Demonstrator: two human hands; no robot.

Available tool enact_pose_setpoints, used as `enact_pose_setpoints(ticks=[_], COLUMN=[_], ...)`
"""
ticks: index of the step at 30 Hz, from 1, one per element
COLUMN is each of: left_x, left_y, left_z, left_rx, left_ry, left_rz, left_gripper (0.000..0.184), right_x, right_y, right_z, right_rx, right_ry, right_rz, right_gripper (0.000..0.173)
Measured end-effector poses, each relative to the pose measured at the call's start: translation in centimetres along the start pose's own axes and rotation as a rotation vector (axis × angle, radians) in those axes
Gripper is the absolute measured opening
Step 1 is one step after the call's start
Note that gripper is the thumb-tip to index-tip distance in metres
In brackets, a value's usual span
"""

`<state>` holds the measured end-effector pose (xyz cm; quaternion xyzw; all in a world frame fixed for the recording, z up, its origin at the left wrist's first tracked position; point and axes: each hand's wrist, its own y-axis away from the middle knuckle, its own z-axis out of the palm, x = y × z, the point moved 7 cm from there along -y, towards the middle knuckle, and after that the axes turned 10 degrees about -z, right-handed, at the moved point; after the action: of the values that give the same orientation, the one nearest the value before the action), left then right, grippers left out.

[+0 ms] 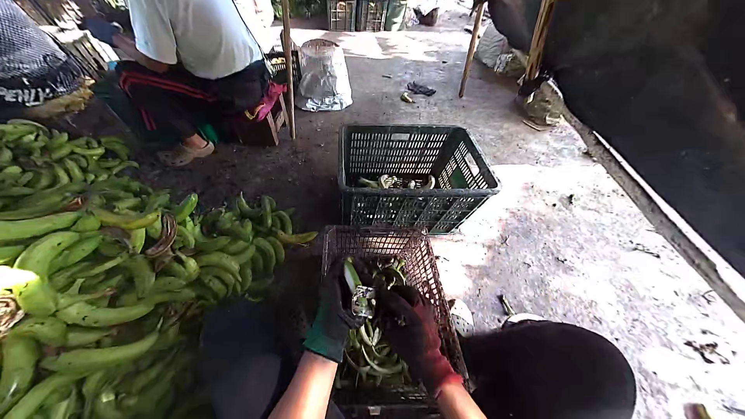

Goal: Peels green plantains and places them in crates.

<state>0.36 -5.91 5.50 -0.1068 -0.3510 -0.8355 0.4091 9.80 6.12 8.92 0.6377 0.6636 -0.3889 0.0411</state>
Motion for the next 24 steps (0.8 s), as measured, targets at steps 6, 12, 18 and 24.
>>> enact_pose_setpoints(ticks=[6,12,18,24], left_x=[-0.6,0.8,0.3,1.0], left_y=[-0.7,1.7,0.7,-0.6], left_z=[-1.1,1.1,0.3,-0.3], left_rx=[0.108,0.201,-0.109,-0.159], left_ry=[-0.312,-1.057,-0.498,-0.096], left_rz=[0.030,0.151,-0.016,-0.030], left_gripper=[0.034,0.039,0.035,0.044], right_x=[-0.2,2.8,5.2,2.1], right_y=[-1.4,-2.9,-2.4,-0.7], right_z=[-0.5,1.8,1.9,0.7], right_rx=[-0.050,-0.467,-0.263,-0.223], right_ry=[0.095,-0.141,-0.248,-0.267], right_rz=[-0.002,0.417,0.487,0.158], right_gripper=[0.043,0.040,0.036,0.037])
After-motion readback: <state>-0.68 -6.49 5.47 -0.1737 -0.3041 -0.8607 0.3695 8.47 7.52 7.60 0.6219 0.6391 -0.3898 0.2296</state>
